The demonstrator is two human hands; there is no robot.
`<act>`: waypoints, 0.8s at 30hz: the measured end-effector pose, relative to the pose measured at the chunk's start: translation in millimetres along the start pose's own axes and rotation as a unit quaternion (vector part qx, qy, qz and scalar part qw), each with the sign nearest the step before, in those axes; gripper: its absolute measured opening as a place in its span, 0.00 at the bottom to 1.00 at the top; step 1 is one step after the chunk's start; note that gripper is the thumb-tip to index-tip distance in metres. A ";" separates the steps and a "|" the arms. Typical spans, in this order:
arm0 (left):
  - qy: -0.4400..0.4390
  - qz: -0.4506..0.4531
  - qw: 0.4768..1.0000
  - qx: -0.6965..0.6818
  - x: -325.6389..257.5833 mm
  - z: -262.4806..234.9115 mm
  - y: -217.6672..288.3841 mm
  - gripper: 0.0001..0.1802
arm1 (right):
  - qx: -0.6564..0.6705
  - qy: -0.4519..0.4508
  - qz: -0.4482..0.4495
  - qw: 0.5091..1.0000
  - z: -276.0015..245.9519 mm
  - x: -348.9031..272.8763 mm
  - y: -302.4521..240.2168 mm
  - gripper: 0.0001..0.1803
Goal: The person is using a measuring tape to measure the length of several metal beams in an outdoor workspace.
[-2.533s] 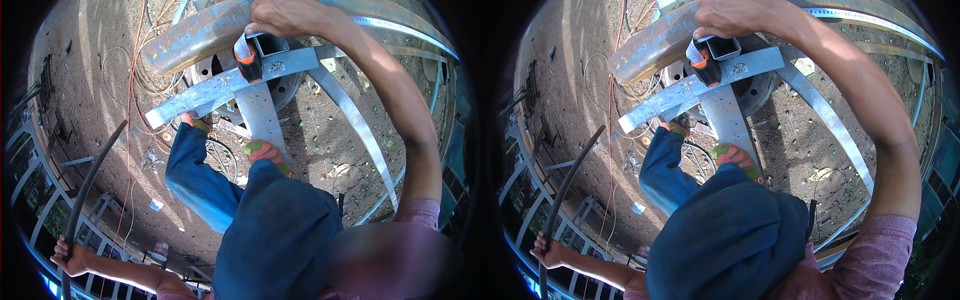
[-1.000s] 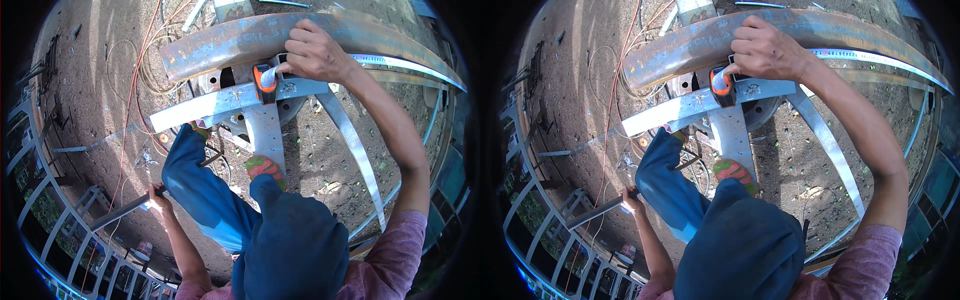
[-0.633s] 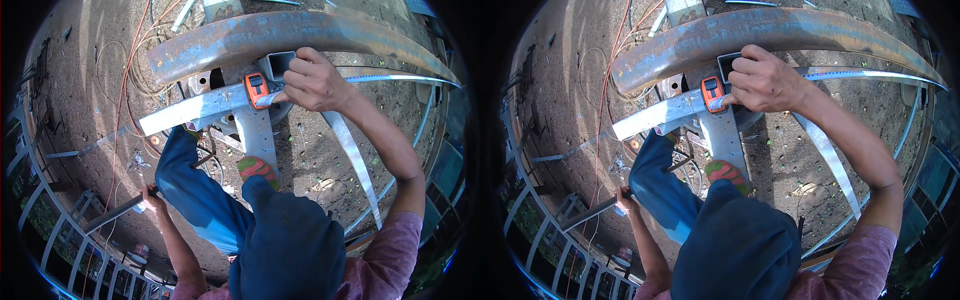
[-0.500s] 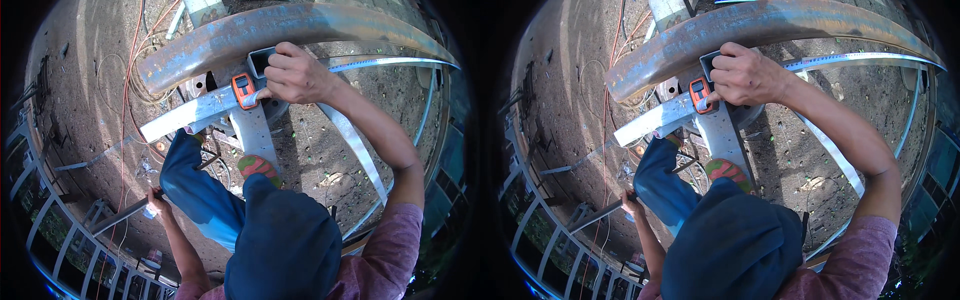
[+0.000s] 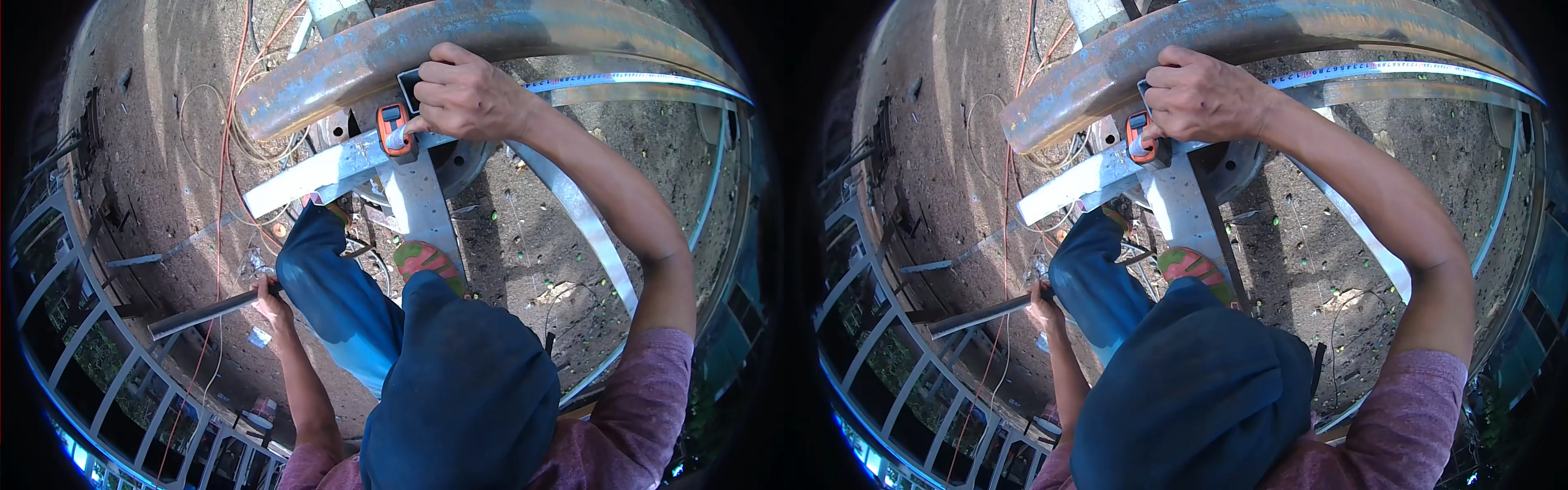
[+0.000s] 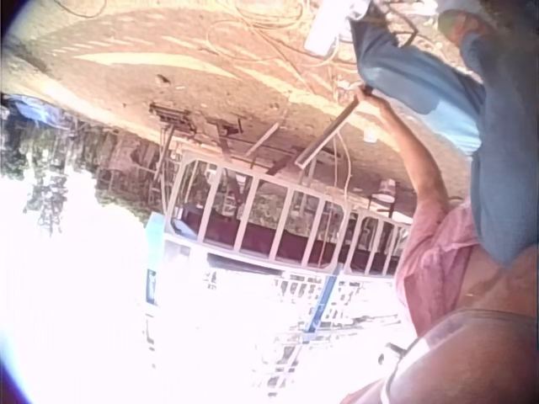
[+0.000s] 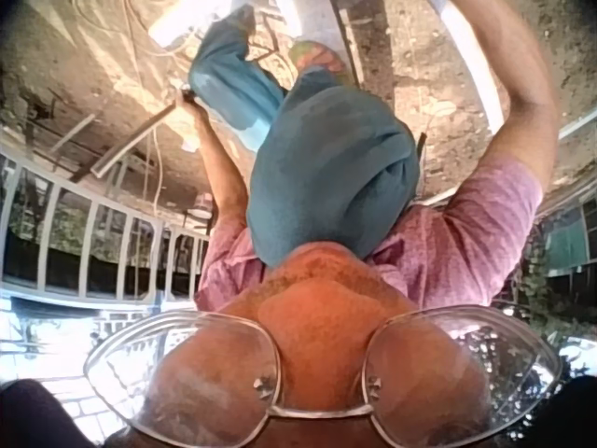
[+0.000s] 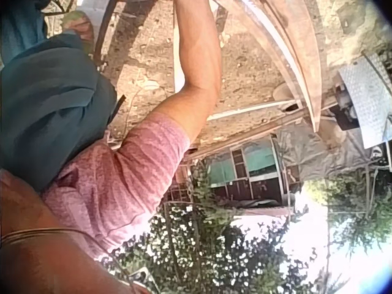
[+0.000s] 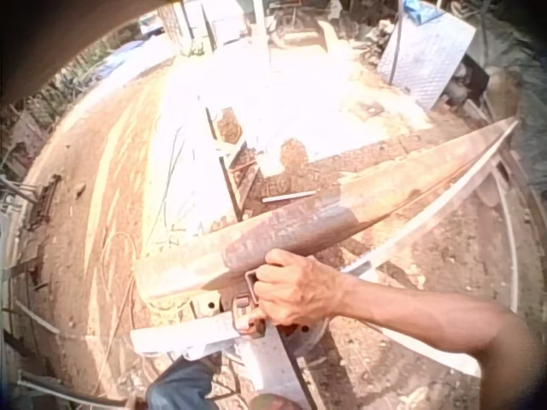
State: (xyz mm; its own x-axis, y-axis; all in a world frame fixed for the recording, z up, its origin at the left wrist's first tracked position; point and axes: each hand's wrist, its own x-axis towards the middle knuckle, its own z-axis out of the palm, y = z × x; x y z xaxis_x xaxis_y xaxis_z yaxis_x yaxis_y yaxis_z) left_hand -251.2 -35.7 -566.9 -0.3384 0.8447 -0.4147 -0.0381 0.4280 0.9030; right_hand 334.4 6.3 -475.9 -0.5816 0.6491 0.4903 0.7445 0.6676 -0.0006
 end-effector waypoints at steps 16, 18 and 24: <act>-0.003 0.005 1.000 0.001 -1.3 6.1 2.7 0.12 | -0.018 -0.018 0.003 1.000 1.4 6.8 11.1 0.19; -0.001 0.009 1.000 0.014 -3.6 4.5 1.5 0.12 | 0.004 -0.003 -0.004 1.000 6.5 7.0 13.3 0.19; 0.007 0.027 0.999 0.019 -5.7 -1.3 4.4 0.12 | 0.013 -0.015 -0.011 1.000 4.7 11.2 17.5 0.19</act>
State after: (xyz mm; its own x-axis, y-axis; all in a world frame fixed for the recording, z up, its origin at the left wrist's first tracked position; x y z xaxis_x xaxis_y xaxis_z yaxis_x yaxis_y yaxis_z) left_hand -250.6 -39.0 -560.4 -0.3529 0.8620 -0.3639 0.0164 0.3945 0.9187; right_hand 339.4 26.9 -474.5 -0.6074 0.6452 0.4635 0.7230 0.6907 -0.0140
